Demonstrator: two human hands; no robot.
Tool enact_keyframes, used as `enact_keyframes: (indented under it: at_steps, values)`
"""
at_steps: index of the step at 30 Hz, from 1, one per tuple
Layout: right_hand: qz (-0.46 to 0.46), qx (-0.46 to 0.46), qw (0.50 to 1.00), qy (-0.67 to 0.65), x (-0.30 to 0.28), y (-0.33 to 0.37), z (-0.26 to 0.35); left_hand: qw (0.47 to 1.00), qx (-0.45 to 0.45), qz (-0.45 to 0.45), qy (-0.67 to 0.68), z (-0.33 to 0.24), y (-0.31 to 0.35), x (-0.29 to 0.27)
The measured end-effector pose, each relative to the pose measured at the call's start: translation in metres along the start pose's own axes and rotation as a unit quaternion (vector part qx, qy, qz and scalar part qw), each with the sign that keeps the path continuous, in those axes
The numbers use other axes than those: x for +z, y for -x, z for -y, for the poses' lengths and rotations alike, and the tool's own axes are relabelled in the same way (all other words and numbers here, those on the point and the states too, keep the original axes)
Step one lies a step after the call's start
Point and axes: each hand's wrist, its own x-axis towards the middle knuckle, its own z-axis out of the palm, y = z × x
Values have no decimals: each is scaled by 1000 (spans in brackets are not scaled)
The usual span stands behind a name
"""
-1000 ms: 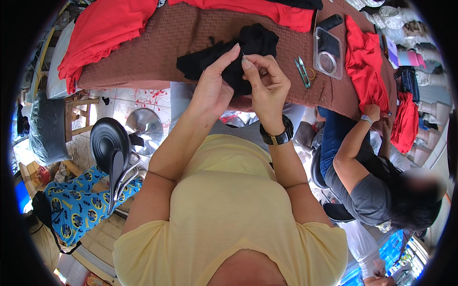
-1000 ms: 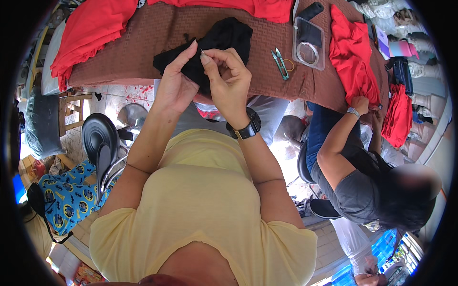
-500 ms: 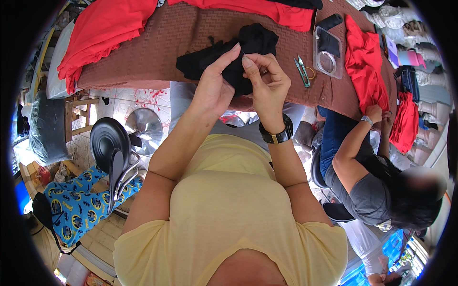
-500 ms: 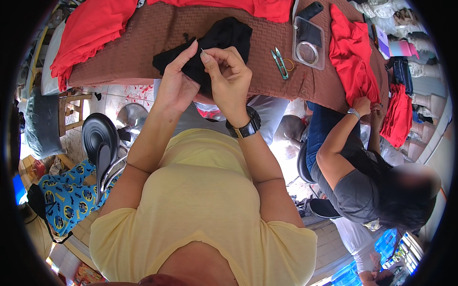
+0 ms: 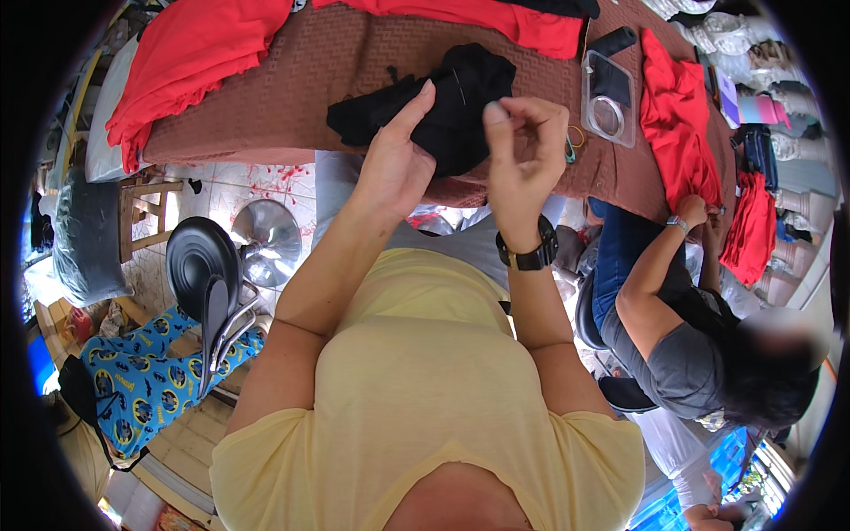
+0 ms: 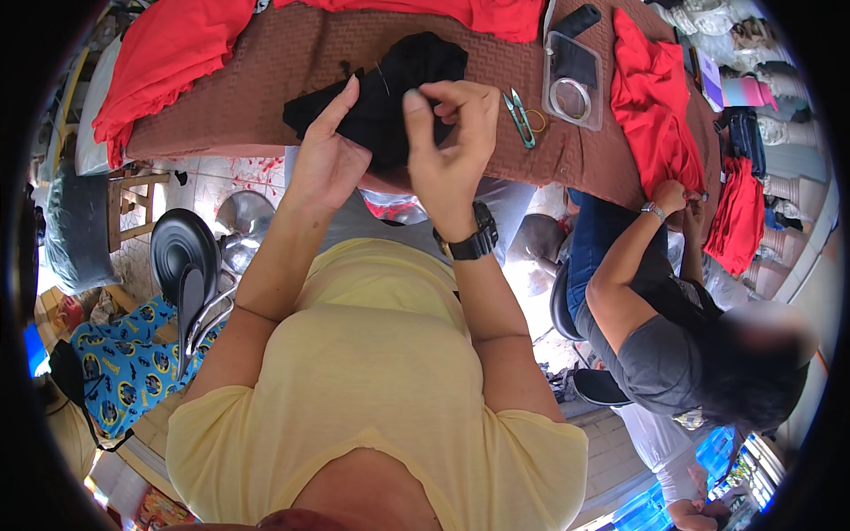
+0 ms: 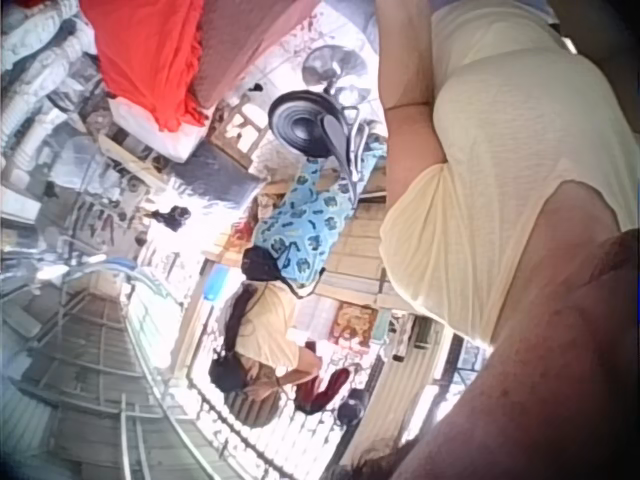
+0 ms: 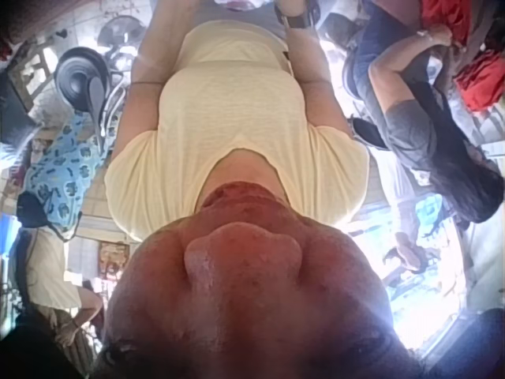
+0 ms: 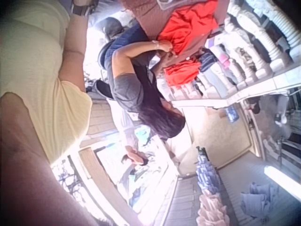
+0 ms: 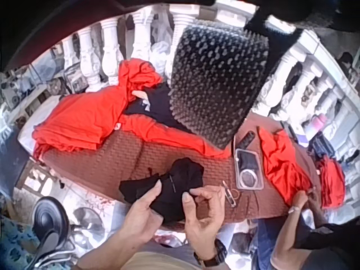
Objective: The person sews white labels onto black fabric pieces using a needle and thread, cuts the thread with shears, and stacks the finished pieces onto red garments.
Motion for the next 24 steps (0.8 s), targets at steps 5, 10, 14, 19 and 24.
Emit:
enact_keyframes:
  at_steps: [5, 10, 14, 19, 24]
  values:
    - [41, -93, 989, 107, 1, 14, 15, 1000, -2, 21, -3, 4, -5, -11]
    - [34, -92, 986, 135, 1, 18, 11, 999, -7, 21, 33, 5, -3, -8]
    - [26, -58, 992, 112, -4, 18, 7, 995, -26, 57, 77, 2, -3, -10]
    - [22, -52, 994, 90, -2, 15, 7, 992, -35, 74, 91, 1, -4, -10]
    - [82, -23, 991, 101, -1, 11, 3, 998, 6, 50, 47, 6, -3, -11]
